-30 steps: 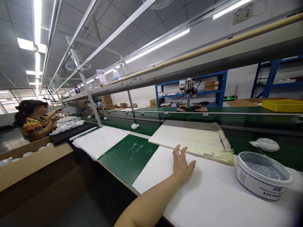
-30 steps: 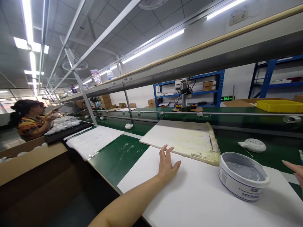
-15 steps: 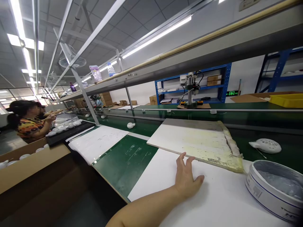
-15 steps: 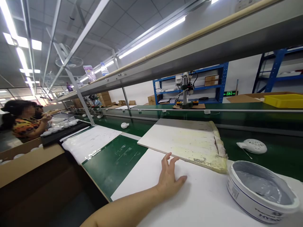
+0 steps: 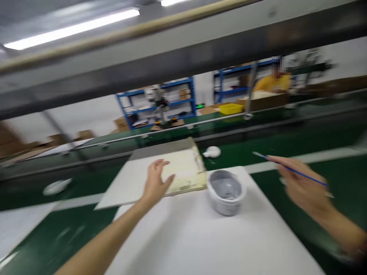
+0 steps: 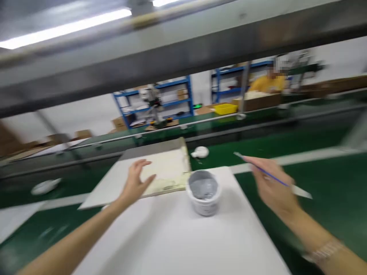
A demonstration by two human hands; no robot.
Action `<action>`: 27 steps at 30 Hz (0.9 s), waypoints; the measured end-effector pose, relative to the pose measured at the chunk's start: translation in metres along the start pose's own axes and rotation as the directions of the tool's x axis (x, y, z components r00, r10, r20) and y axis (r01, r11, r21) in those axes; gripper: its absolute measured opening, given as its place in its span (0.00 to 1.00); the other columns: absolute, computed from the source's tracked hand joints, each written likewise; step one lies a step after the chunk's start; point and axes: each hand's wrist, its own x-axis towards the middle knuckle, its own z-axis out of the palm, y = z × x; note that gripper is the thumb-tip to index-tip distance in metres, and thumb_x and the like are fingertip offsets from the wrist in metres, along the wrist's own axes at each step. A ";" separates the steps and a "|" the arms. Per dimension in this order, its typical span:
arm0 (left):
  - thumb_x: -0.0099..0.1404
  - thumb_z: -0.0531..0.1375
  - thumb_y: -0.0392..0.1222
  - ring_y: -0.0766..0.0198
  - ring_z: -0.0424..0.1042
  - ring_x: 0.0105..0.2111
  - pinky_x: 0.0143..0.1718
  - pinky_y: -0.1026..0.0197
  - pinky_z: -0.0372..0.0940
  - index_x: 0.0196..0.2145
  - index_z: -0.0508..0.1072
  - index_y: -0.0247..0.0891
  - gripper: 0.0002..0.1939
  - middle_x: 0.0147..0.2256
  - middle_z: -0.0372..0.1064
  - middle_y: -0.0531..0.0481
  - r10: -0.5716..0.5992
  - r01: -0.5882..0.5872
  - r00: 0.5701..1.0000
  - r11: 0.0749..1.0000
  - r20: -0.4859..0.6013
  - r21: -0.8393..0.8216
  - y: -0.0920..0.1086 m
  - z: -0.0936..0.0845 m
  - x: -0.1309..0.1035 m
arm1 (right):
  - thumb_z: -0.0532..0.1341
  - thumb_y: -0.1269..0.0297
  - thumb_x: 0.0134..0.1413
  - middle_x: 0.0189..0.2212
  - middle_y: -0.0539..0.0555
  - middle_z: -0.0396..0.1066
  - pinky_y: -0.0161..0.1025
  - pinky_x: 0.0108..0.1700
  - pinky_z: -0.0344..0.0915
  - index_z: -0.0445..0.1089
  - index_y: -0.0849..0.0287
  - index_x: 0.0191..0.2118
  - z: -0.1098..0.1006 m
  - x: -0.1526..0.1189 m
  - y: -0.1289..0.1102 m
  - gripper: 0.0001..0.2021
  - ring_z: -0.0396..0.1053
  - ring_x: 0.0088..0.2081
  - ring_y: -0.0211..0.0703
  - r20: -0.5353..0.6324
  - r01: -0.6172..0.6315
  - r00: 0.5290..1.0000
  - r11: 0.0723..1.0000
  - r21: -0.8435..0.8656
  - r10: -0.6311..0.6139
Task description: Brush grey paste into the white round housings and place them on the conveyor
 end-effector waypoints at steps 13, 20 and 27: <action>0.63 0.61 0.46 0.49 0.64 0.52 0.52 0.40 0.62 0.51 0.69 0.36 0.20 0.54 0.63 0.40 -0.068 -0.159 0.800 0.934 0.597 0.320 0.106 0.145 0.188 | 0.59 0.69 0.60 0.37 0.52 0.73 0.39 0.41 0.72 0.74 0.52 0.41 -0.027 -0.002 0.002 0.08 0.72 0.39 0.39 -0.115 -0.134 0.983 0.988 0.076 0.142; 0.63 0.62 0.44 0.49 0.65 0.52 0.52 0.40 0.62 0.48 0.71 0.35 0.17 0.52 0.66 0.41 -0.338 0.211 0.748 0.937 0.571 0.278 0.090 0.187 0.203 | 0.63 0.66 0.56 0.33 0.51 0.77 0.34 0.35 0.75 0.74 0.56 0.39 -0.021 0.002 -0.020 0.05 0.75 0.32 0.36 0.037 -0.437 0.888 0.814 0.383 0.459; 0.63 0.60 0.34 0.59 0.73 0.40 0.39 0.55 0.72 0.50 0.67 0.35 0.17 0.46 0.70 0.44 -0.286 0.561 0.807 0.647 0.517 -0.517 0.067 0.117 0.175 | 0.62 0.69 0.57 0.34 0.51 0.77 0.34 0.41 0.74 0.73 0.58 0.38 -0.009 0.016 -0.053 0.04 0.76 0.37 0.37 0.334 -0.303 0.922 0.900 0.312 0.195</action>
